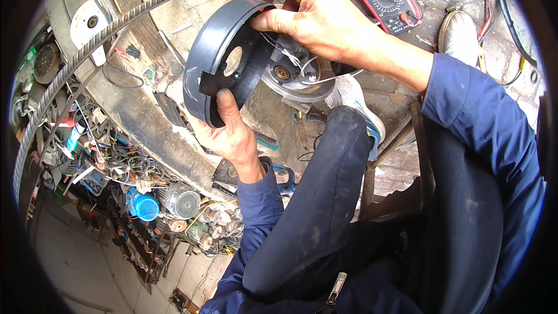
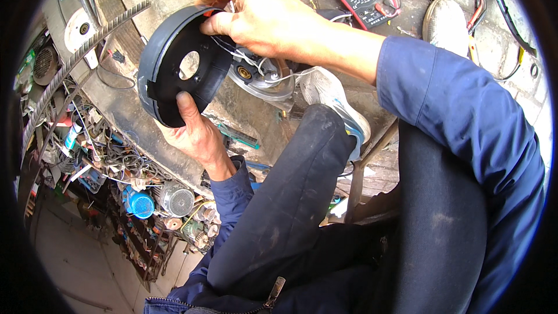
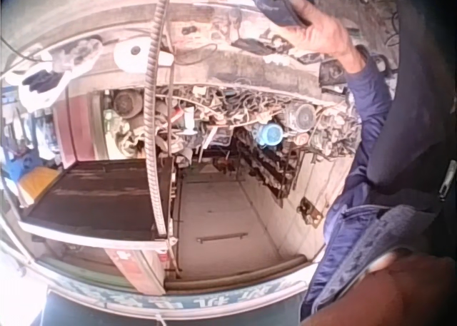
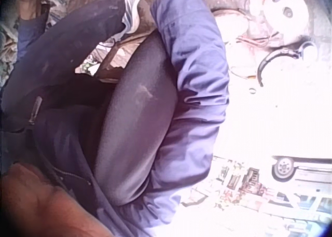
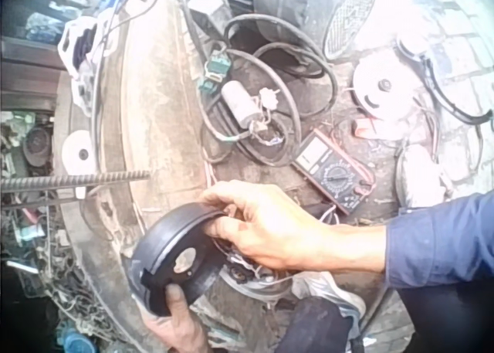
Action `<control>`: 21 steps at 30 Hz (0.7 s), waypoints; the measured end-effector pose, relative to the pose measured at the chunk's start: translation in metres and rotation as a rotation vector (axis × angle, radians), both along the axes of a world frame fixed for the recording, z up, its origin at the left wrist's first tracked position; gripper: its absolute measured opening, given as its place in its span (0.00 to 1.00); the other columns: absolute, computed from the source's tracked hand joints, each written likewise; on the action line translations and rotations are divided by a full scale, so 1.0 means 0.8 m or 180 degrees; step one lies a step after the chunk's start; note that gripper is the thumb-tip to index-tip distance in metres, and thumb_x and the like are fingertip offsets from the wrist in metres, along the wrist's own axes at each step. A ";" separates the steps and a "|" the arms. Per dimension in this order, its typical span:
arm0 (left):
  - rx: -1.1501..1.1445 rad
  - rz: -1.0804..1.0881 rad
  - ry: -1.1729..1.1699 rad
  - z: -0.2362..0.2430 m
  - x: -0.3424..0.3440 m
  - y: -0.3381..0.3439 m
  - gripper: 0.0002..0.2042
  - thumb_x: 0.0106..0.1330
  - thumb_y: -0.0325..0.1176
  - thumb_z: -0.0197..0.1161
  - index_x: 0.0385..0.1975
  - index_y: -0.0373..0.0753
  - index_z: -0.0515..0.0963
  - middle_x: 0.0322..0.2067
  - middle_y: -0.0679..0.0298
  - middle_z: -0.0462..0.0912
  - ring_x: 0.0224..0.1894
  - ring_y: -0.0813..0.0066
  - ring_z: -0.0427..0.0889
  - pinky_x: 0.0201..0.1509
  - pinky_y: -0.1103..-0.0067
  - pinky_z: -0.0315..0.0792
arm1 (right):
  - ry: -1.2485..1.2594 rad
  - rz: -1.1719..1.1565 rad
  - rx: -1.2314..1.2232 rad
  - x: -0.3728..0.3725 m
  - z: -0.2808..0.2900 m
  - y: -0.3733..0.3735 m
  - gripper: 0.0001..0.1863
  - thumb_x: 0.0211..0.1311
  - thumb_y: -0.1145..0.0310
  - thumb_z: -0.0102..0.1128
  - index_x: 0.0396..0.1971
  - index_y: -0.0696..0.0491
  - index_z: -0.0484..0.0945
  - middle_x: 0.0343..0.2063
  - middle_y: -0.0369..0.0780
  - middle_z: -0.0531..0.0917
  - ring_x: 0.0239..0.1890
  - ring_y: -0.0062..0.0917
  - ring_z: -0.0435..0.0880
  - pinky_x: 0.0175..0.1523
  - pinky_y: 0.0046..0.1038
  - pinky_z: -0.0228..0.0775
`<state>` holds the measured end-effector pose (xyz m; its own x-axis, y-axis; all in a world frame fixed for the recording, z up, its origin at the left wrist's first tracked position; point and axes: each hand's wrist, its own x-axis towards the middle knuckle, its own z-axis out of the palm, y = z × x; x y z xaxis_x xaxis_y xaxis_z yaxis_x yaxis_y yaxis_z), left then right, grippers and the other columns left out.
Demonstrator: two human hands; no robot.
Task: The person tests a motor component with a multimeter, then assembles a black plastic cover over the motor housing. They secure the cover with screws using a screwdriver and later strip wire ends with pliers.
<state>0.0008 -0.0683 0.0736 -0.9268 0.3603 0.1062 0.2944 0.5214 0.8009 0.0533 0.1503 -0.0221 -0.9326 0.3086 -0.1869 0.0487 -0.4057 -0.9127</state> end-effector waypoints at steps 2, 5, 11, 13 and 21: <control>-0.0022 0.0010 -0.0044 0.002 0.000 0.001 0.26 0.77 0.29 0.72 0.72 0.31 0.74 0.68 0.52 0.82 0.65 0.62 0.83 0.74 0.65 0.77 | 0.0007 -0.0029 0.0043 0.001 0.003 0.000 0.17 0.75 0.73 0.70 0.60 0.56 0.85 0.46 0.36 0.91 0.49 0.17 0.88 0.57 0.24 0.80; 0.0120 0.0052 -0.0141 0.001 0.003 0.002 0.26 0.77 0.29 0.72 0.72 0.31 0.74 0.68 0.52 0.82 0.65 0.62 0.83 0.74 0.65 0.77 | -0.0008 -0.0093 0.0373 0.002 0.007 0.000 0.17 0.75 0.72 0.70 0.60 0.57 0.84 0.45 0.37 0.91 0.48 0.17 0.88 0.56 0.25 0.80; 0.0389 -0.0025 -0.0113 -0.006 0.000 0.001 0.25 0.76 0.29 0.73 0.70 0.31 0.76 0.66 0.52 0.83 0.64 0.63 0.84 0.72 0.67 0.78 | 0.0032 -0.0104 0.0885 0.008 0.008 0.003 0.16 0.76 0.71 0.70 0.59 0.58 0.84 0.43 0.38 0.91 0.45 0.16 0.87 0.52 0.25 0.79; 0.0426 0.0107 -0.0153 -0.007 0.000 0.000 0.25 0.76 0.30 0.73 0.69 0.30 0.77 0.65 0.52 0.84 0.62 0.63 0.85 0.71 0.68 0.79 | 0.0105 -0.0099 0.0747 0.008 0.007 0.003 0.16 0.76 0.71 0.70 0.59 0.57 0.84 0.43 0.37 0.91 0.45 0.15 0.86 0.50 0.24 0.79; 0.0387 0.0229 -0.0090 -0.006 0.001 0.007 0.24 0.77 0.30 0.73 0.68 0.29 0.78 0.64 0.51 0.85 0.60 0.64 0.87 0.68 0.69 0.80 | 0.0032 0.0135 -0.0063 0.009 0.005 0.007 0.21 0.76 0.70 0.72 0.65 0.55 0.83 0.42 0.31 0.88 0.42 0.10 0.82 0.48 0.19 0.76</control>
<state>0.0014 -0.0627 0.0689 -0.9530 0.2787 0.1185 0.2362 0.4390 0.8669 0.0604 0.1559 -0.0178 -0.9467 0.2651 -0.1830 0.0570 -0.4213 -0.9051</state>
